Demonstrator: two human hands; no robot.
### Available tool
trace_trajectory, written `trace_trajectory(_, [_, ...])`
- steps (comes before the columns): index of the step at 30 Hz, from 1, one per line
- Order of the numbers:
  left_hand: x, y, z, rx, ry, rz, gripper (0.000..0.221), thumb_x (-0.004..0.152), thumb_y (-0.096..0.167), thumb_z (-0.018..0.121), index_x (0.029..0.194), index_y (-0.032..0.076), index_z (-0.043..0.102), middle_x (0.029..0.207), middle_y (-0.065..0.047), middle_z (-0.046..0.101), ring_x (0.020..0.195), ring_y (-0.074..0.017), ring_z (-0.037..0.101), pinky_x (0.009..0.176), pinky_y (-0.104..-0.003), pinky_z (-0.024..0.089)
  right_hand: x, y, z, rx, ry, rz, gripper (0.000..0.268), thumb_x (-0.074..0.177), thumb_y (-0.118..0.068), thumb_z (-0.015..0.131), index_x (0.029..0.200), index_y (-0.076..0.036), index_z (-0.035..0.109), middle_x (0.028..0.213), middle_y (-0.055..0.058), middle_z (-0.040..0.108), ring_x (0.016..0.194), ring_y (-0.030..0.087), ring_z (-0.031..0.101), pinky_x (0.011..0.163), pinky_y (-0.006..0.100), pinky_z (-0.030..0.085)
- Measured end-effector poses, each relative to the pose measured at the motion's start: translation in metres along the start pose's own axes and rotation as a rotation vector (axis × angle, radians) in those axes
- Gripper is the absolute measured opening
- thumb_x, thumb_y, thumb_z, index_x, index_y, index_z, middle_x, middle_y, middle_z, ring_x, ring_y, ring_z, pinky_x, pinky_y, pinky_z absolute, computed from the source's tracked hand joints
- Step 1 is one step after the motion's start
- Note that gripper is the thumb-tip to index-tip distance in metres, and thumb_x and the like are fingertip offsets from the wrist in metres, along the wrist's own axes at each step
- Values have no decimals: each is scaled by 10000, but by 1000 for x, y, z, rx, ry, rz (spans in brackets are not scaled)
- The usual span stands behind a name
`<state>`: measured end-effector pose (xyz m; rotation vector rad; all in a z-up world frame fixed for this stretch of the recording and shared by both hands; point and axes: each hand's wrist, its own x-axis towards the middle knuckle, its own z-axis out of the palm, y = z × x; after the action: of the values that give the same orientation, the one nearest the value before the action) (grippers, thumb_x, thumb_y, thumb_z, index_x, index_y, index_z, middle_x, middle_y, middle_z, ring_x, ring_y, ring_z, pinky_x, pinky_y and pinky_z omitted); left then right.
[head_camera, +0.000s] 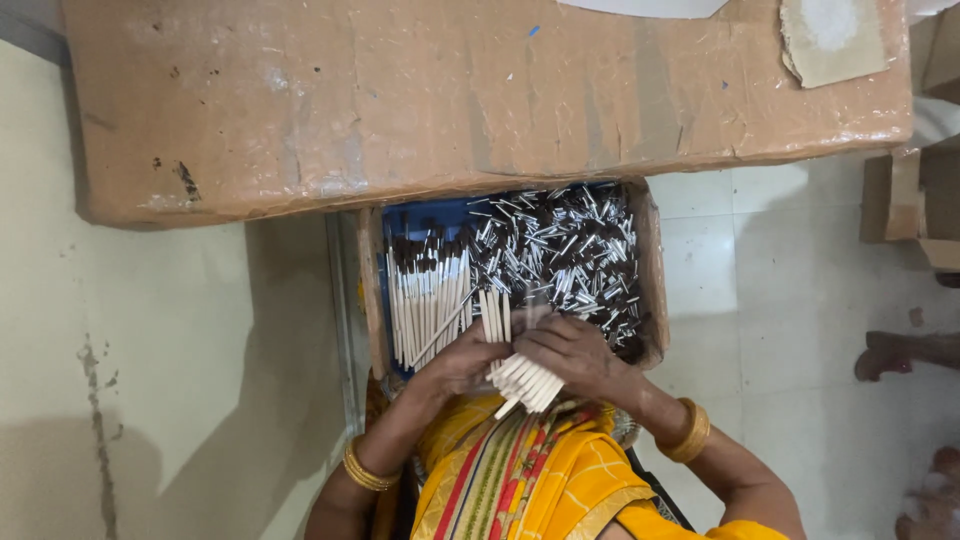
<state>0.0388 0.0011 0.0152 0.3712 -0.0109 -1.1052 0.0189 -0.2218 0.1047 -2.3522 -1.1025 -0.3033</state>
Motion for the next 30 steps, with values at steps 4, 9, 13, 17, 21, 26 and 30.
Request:
trace_trajectory(4, [2,37,54,49,122,-36,572,1039,-120,503,1599,-87,391,1553,-374,435,1203,-363,643,947,-400,619,-2,9,5,-15,144,27,506,776,-472,863,1061,-94,685,938,61,739,892,206,702,681,372,573])
trace_trajectory(9, [14,28,40,34,162,5,733,829,-31,593,1529,16,380,1550,-178,466,1338,-315,529,1062,-505,545,-10,0,19,842,318,1070,458,774,-201,790,1173,-23,652,1028,95,764,899,199,793,780,364,687])
trace_trajectory(13, [22,7,11,272,551,-170,636,847,-62,612,1458,-20,438,1392,-301,526,1299,-362,543,1128,-459,499,-18,2,43,871,230,1207,467,738,-197,829,1131,14,689,959,151,764,851,246,787,783,405,685])
trace_trajectory(17, [20,16,16,322,556,-199,569,897,-27,627,1419,37,411,1374,-249,585,1323,-311,560,1151,-413,459,-13,3,39,1012,292,1127,582,761,-218,826,1245,27,612,1080,170,744,972,247,769,877,417,652])
trace_trajectory(21, [12,39,50,186,331,-59,563,827,-70,548,1386,-43,493,1392,-209,600,1233,-305,655,943,-425,587,-17,4,33,910,241,1188,634,752,-286,804,1282,-24,576,1110,120,742,984,227,781,861,381,677])
trace_trajectory(26, [12,37,55,167,216,-23,531,1022,16,473,1550,44,430,1422,-223,582,1167,-259,668,939,-355,616,22,12,-10,242,119,178,676,738,-391,879,1256,-49,610,1120,103,716,1003,250,734,839,377,634])
trace_trajectory(30, [7,36,34,126,314,-29,543,1024,-12,477,1556,68,401,1435,-226,554,1170,-265,659,938,-372,613,20,33,-19,-158,-39,-91,525,750,-292,795,1219,-95,667,1154,38,741,1035,215,751,834,375,624])
